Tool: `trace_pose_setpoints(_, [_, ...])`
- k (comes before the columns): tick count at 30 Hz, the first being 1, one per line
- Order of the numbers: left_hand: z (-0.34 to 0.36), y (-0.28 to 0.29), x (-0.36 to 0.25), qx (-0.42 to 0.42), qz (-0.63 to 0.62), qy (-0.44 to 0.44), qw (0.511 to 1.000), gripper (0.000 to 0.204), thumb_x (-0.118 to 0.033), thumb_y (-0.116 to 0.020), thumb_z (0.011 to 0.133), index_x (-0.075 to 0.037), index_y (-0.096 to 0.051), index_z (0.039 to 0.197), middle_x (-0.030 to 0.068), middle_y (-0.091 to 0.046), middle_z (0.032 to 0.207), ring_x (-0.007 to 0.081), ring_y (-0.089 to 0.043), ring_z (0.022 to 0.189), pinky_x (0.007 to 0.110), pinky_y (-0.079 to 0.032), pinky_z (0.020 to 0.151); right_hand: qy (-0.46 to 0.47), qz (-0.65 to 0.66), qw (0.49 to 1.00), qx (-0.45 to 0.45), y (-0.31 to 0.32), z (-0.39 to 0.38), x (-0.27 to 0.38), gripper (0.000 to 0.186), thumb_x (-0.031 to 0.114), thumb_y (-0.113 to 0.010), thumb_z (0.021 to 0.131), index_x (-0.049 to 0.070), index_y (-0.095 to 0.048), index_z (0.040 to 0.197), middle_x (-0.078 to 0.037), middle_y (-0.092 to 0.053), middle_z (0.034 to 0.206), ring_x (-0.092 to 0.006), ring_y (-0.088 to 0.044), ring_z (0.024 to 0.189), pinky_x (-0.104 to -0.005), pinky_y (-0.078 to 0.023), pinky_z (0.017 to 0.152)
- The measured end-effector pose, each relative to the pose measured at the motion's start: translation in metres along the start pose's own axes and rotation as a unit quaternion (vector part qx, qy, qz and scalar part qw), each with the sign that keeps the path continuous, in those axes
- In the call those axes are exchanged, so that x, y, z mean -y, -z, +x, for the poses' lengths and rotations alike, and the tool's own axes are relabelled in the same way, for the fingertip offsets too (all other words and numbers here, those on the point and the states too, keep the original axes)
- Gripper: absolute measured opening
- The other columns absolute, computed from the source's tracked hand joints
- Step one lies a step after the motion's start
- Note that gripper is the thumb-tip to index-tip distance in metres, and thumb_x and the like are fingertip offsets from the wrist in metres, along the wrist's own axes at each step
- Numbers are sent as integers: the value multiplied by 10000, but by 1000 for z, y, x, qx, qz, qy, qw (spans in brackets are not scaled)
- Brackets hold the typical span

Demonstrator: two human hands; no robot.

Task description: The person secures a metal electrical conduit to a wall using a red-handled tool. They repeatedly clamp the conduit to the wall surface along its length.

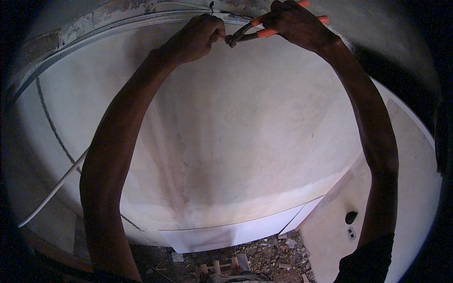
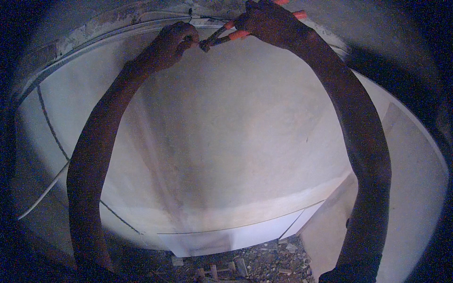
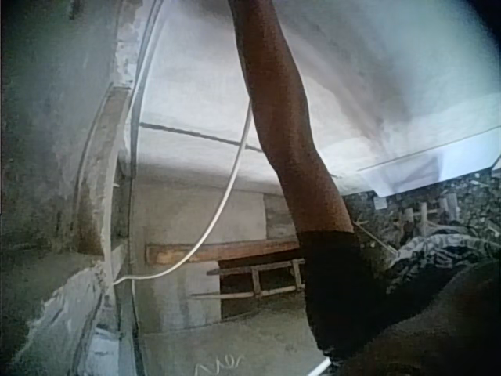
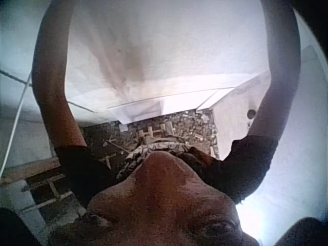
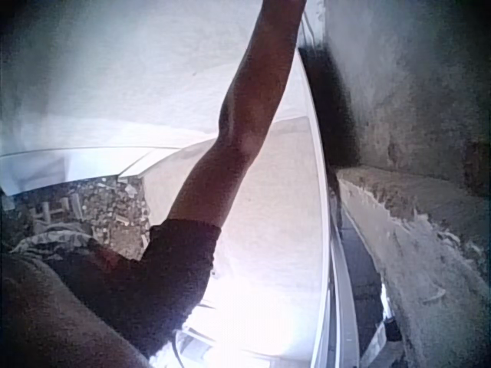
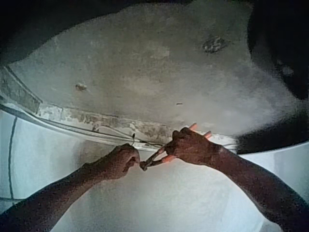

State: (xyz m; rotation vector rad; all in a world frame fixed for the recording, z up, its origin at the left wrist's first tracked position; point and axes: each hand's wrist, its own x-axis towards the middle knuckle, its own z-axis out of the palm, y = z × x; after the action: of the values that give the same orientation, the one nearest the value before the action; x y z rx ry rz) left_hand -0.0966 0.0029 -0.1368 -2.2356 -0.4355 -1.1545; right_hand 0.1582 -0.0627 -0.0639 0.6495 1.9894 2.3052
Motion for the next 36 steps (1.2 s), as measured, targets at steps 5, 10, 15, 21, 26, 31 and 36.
trace_pose_setpoints(5, [1,0,1,11,2,5,1000,126,86,-572,771,-13,-595,847,139,-624,841,273,-617,834,393,-491,720,2,-9,1000,4,1,0,-1,161,192,-588,784,97,-640,903,-40,-594,785,-190,-568,844,-328,-439,697])
trace_pose_setpoints(10, [3,0,0,14,8,-3,1000,117,80,-581,769,-9,-595,844,140,-629,835,277,-617,854,394,-492,727,8,-2,1000,1,4,0,-3,197,214,-589,789,83,-650,924,-45,-610,812,-197,-567,862,-329,-438,711])
trace_pose_setpoints(15, [3,3,-5,15,15,15,1000,112,80,-587,763,-6,-595,835,140,-629,810,272,-615,866,399,-489,730,4,64,998,11,0,2,-4,264,253,-584,808,95,-645,1010,-46,-631,898,-207,-560,907,-345,-442,752])
trace_pose_setpoints(21, [5,0,-5,32,20,24,999,135,92,-595,738,-15,-597,821,140,-621,791,276,-608,832,389,-485,712,59,22,997,-34,0,-1,-7,356,316,-572,824,119,-602,1119,-43,-628,999,-220,-550,962,-355,-442,779])
trace_pose_setpoints(26, [2,-1,-1,6,23,0,1000,141,99,-593,724,-15,-588,807,141,-616,787,281,-603,816,380,-480,701,70,15,993,-99,-10,-2,-6,347,321,-582,812,115,-620,1089,-49,-638,959,-219,-558,913,-364,-453,718])
trace_pose_setpoints(31, [5,0,0,27,23,6,999,155,98,-592,723,-14,-580,829,138,-618,813,274,-601,825,379,-479,697,44,-14,999,8,3,-1,-1,291,326,-587,802,102,-657,974,-40,-647,868,-207,-560,826,-356,-445,643])
trace_pose_setpoints(36, [4,-1,1,32,15,30,999,174,109,-584,712,-15,-578,835,127,-599,792,271,-593,828,383,-475,690,33,-1,999,-13,1,-1,0,283,336,-579,816,95,-651,946,-37,-640,847,-204,-557,813,-344,-437,632])
